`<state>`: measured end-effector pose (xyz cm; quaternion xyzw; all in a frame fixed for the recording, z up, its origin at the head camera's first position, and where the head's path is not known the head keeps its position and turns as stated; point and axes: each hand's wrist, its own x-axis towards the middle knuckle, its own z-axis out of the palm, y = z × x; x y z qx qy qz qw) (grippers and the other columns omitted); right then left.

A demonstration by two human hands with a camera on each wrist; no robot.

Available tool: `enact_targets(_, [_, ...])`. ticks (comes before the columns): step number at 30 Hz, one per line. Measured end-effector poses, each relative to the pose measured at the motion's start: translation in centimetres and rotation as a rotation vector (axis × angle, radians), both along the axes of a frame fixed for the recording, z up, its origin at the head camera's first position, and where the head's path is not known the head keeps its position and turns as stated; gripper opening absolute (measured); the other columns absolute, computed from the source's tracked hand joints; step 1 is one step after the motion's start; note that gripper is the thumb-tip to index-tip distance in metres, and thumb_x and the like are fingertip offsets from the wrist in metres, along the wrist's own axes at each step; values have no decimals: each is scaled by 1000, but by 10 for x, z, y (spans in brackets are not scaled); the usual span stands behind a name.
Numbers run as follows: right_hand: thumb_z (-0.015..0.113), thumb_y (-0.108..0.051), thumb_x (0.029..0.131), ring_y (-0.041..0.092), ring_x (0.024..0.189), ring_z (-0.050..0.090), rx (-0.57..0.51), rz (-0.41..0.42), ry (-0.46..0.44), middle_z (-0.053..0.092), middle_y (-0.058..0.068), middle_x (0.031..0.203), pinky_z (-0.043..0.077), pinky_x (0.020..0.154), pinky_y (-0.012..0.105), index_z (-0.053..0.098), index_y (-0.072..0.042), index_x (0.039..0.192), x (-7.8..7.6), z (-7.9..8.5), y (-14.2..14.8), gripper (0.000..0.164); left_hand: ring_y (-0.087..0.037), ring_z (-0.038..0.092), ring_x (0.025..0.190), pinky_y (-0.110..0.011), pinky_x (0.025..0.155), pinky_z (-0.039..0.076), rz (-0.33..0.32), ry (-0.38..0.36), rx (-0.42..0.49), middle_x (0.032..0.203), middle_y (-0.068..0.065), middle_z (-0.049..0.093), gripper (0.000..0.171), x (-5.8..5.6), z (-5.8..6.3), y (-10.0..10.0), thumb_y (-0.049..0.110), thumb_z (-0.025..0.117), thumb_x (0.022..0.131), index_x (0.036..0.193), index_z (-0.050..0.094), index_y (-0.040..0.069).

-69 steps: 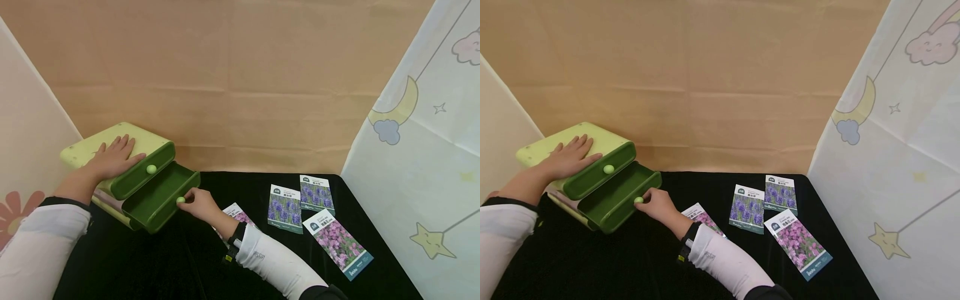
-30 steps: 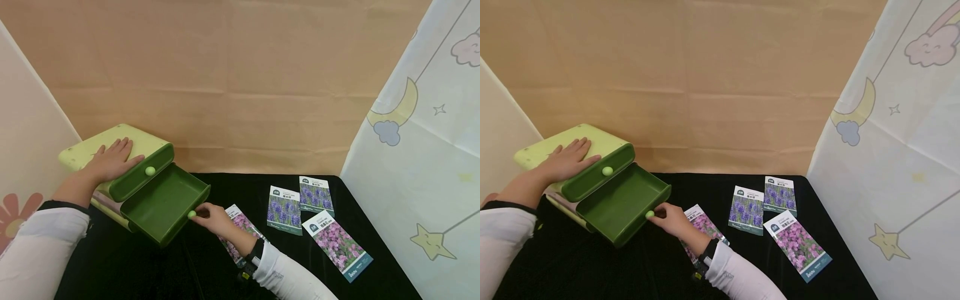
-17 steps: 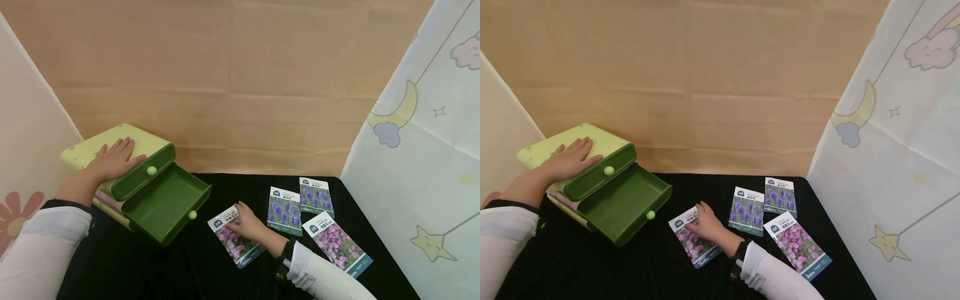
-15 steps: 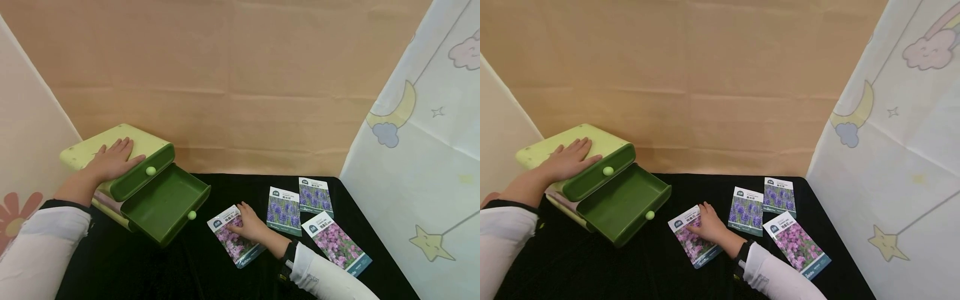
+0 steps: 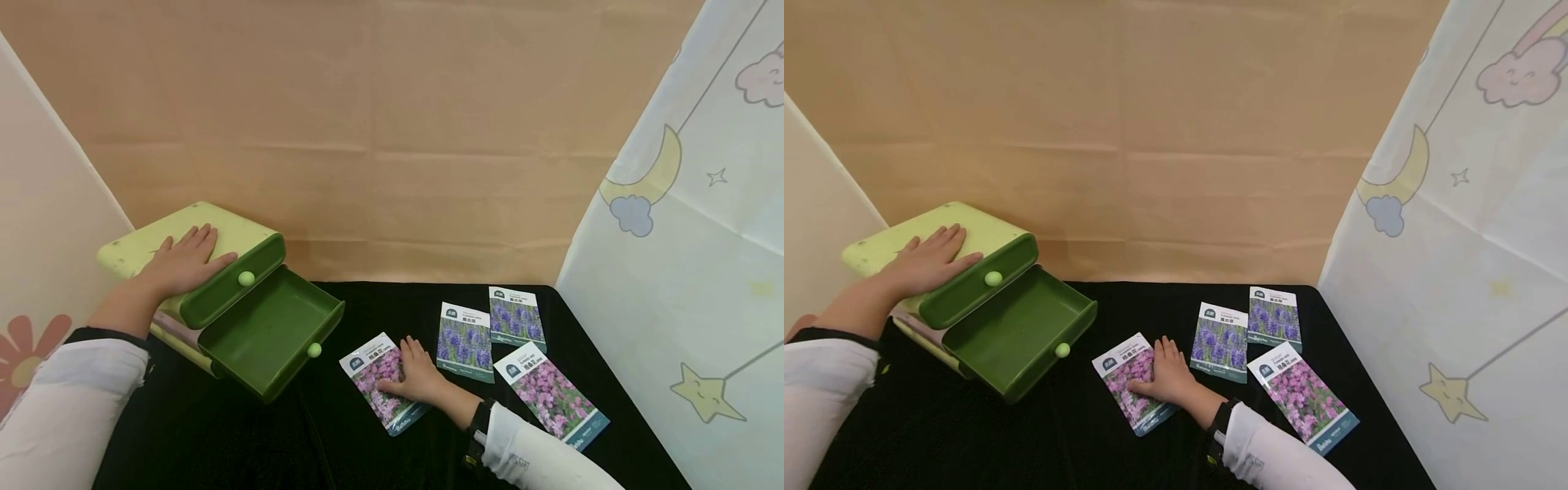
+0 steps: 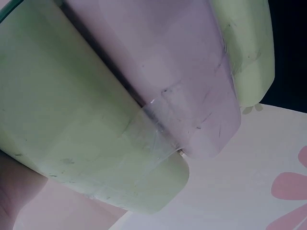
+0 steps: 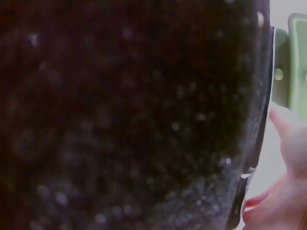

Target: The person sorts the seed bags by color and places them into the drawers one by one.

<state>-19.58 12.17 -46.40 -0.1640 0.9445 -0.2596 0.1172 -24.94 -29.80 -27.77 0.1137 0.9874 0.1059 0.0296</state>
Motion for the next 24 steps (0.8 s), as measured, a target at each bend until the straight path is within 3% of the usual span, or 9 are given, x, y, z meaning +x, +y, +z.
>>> enact_targets(12, [74, -51, 80, 47, 144, 16, 33, 27, -6, 17, 32, 155, 20, 117, 58, 29, 14, 144, 3, -1, -1, 102, -54, -2, 142, -72, 109, -5, -3, -4, 4, 155, -36, 0, 91, -1, -2, -2, 60, 27, 100, 150, 5, -13])
enact_targets(20, [79, -46, 77, 48, 143, 18, -21, 14, -27, 20, 33, 153, 20, 115, 61, 42, 9, 133, -1, -1, -2, 86, -53, -3, 143, -72, 109, -5, 3, 0, 11, 155, -36, 0, 91, 0, -1, -3, 60, 27, 100, 150, 5, -13])
enact_targets(24, [84, -40, 73, 50, 139, 26, -48, -18, -35, 25, 36, 149, 25, 114, 60, 40, 10, 129, -2, 1, -4, 88, -53, -3, 143, -72, 109, -6, 1, -2, 15, 155, -35, 0, 91, 0, -1, -2, 61, 28, 100, 150, 5, -13])
